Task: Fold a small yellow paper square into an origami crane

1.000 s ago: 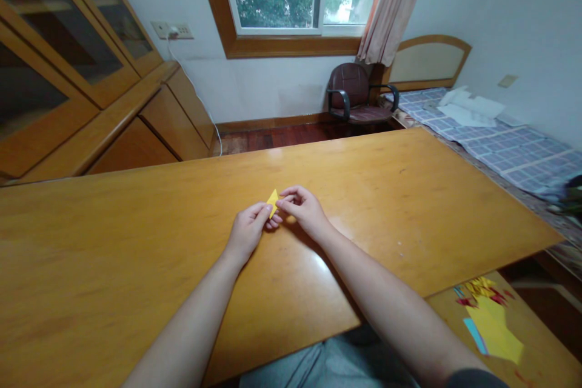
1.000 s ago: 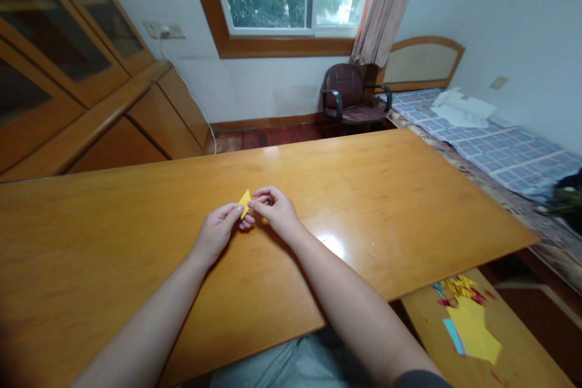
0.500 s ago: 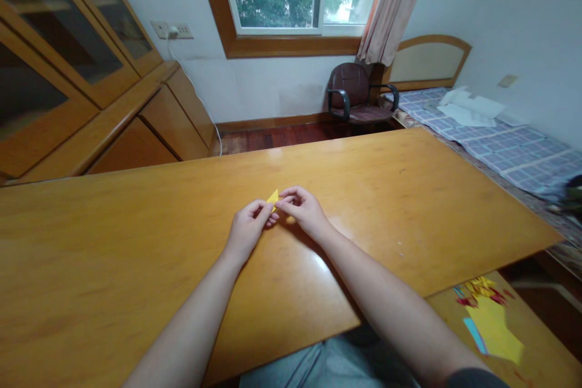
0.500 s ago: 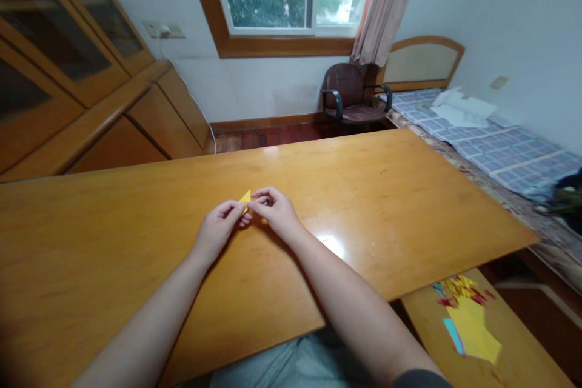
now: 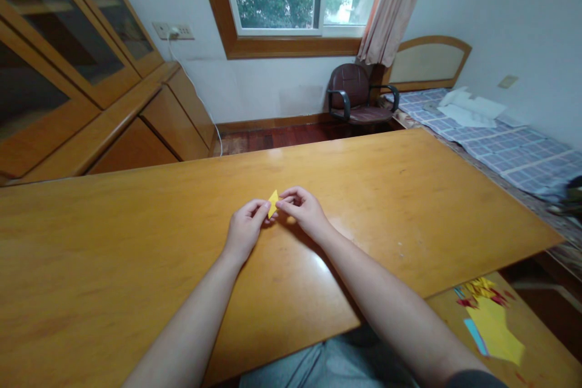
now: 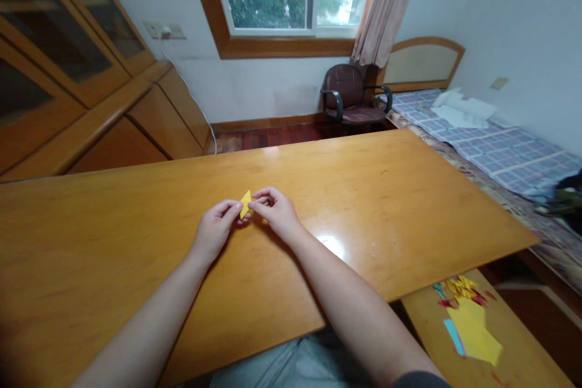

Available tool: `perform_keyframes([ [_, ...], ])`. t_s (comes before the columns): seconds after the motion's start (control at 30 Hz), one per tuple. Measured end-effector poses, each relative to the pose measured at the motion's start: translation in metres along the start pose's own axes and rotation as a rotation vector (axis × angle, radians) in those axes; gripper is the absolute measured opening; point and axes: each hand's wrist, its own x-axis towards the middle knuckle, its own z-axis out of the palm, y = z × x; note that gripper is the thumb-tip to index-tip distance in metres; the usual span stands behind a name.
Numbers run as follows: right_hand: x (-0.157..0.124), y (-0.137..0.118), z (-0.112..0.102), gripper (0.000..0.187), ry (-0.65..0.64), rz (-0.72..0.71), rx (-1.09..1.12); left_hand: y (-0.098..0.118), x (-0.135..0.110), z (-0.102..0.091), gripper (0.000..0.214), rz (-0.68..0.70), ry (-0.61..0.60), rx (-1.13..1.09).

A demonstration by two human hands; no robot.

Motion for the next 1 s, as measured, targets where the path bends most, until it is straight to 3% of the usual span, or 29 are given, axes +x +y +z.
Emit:
perform_keyframes([
  [0.57, 0.0018, 0.0045, -0.0059, 0.010, -0.030, -0.235, -0.322, -0.0037, 0.0045, 0.0023, 0.034, -0.082, -0.050, -0.184],
  [1.0, 0.0018, 0.0087, -0.0029, 0.021, -0.006, -0.099, -0.127, -0.0015, 0.0024, 0.0037, 0.034, -0.105, -0.048, -0.175],
])
